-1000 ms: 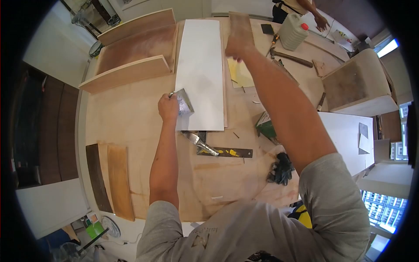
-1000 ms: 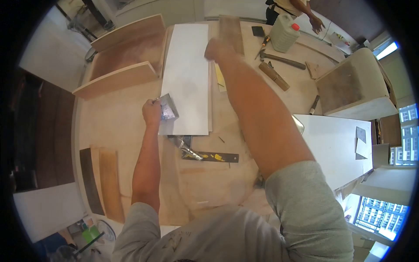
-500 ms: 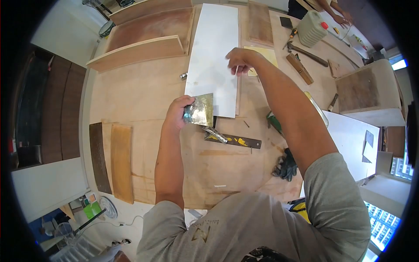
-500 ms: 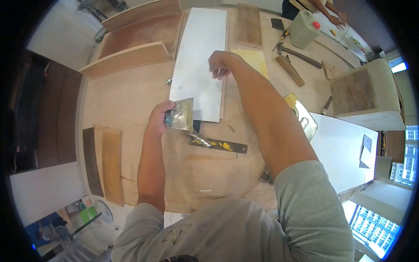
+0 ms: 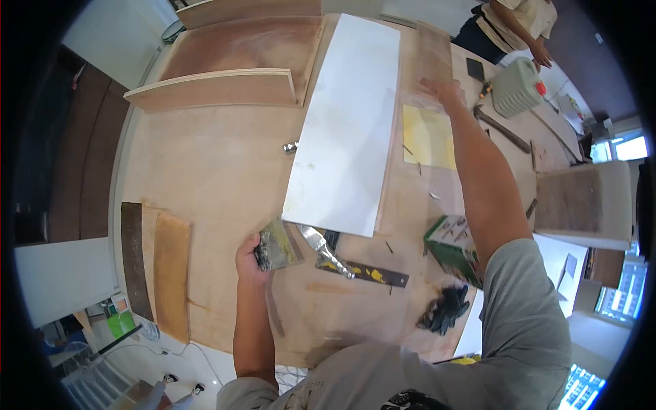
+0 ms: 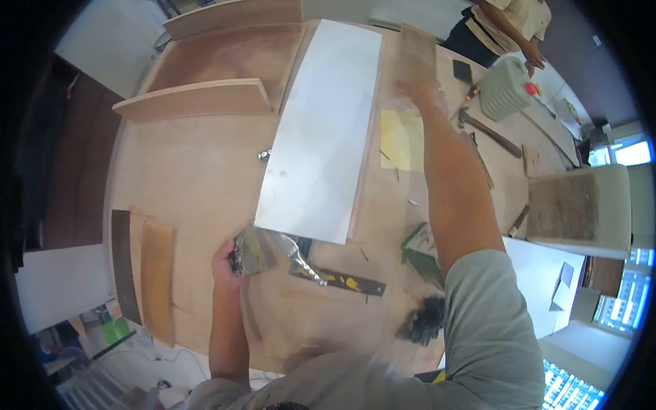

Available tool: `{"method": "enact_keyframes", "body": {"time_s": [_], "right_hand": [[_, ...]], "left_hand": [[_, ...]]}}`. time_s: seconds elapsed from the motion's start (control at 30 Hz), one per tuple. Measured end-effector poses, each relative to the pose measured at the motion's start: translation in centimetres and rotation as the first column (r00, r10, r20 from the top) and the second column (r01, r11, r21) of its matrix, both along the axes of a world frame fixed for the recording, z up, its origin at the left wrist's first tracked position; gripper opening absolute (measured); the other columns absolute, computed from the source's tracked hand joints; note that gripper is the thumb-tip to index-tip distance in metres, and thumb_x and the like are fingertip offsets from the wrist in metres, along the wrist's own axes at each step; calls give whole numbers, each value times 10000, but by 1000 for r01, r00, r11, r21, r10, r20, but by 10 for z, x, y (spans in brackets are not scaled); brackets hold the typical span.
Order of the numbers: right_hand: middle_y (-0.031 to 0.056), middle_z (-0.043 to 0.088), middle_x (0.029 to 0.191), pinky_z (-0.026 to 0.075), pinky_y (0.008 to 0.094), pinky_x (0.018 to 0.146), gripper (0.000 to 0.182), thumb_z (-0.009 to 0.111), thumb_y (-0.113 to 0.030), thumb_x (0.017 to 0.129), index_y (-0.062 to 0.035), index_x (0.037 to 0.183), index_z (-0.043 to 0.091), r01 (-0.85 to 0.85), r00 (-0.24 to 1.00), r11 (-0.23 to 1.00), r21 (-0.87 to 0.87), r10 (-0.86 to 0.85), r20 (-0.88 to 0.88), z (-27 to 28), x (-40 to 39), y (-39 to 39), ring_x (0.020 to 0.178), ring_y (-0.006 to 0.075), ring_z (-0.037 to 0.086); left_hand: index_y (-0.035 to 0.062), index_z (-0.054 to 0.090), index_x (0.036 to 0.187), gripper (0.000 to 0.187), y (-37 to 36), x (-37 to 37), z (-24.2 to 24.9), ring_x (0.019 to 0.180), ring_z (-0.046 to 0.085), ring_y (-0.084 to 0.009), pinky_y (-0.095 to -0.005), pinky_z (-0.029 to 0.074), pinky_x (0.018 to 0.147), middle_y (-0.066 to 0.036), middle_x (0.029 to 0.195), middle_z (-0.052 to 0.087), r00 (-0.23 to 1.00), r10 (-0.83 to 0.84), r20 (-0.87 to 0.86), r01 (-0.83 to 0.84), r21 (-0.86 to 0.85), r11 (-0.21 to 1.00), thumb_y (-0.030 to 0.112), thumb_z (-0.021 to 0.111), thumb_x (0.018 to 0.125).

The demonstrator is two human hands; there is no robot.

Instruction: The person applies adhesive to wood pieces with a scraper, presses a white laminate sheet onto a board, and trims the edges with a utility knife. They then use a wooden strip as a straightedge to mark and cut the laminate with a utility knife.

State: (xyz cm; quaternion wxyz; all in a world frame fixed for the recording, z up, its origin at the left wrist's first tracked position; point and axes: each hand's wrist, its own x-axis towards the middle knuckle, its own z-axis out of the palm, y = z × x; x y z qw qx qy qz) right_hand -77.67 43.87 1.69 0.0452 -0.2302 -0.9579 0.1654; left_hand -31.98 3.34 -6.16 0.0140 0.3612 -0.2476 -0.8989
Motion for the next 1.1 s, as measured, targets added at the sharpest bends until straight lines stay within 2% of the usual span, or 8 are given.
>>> {"method": "enact_keyframes", "body": {"time_s": [0.27,0.37,0.4,0.53,0.6,0.73,0.9,1.1], "right_hand": [[110,538,1437,417,463,1068,1059,807,-627,643,-89,1477,439,257,940,940,225,-297,167,-43,-34,-28,1393,300,426],[97,486,1480,415,420,1064,994,822,-563,635,-125,1459,481,22,943,997,72,-45,331,-25,-23,-16,1361,304,436],[112,476,1470,424,445,1036,993,819,-564,632,-129,1456,480,-87,923,982,-168,143,358,-36,-34,5,1328,307,450],[141,481,1379,451,526,881,985,804,-573,634,-150,1454,459,-311,851,674,-670,511,119,-24,-24,80,1180,307,495],[111,515,1278,447,526,737,881,770,-591,685,-152,1399,497,285,937,537,-794,20,350,51,-4,67,1096,296,501],[159,503,1308,421,501,768,914,715,-658,729,-94,1405,466,80,976,133,-988,189,104,146,68,97,1035,325,509],[174,553,1307,501,543,769,752,642,-529,873,-66,1434,452,-139,943,18,-990,308,-127,236,266,84,1071,329,590],[220,461,1464,552,464,934,1141,864,-435,609,45,1503,342,-294,790,-329,-897,445,-422,208,514,96,1293,353,528]], "left_hand": [[3,612,909,99,2,-18,3,787,691,-256,-412,594,758,-115,875,678,991,87,104,-80,-74,994,98,631,886],[6,612,893,95,2,-23,12,772,690,-256,-412,594,760,-118,866,678,987,51,151,-44,-49,998,98,630,883],[5,612,893,96,1,-26,12,778,691,-257,-415,593,761,-121,873,680,988,44,148,-37,-46,998,100,625,885],[2,617,900,109,-5,-19,-1,810,697,-264,-421,593,770,-131,900,690,991,26,135,-28,15,999,110,605,899],[-5,624,919,124,-9,-19,-8,833,701,-273,-426,592,786,-136,917,696,995,4,96,-10,63,998,115,592,909],[-47,626,1080,249,-10,-20,-14,963,697,-309,-467,576,882,-172,1052,699,999,-43,-13,44,109,993,142,522,956],[-71,607,1178,326,-3,25,-39,1034,689,-329,-486,555,949,-202,1125,692,993,-5,-117,16,90,996,161,493,981],[-7,582,1281,391,37,205,24,1070,666,-341,-548,520,938,-176,1195,677,967,24,-252,26,191,981,227,499,979]]}}
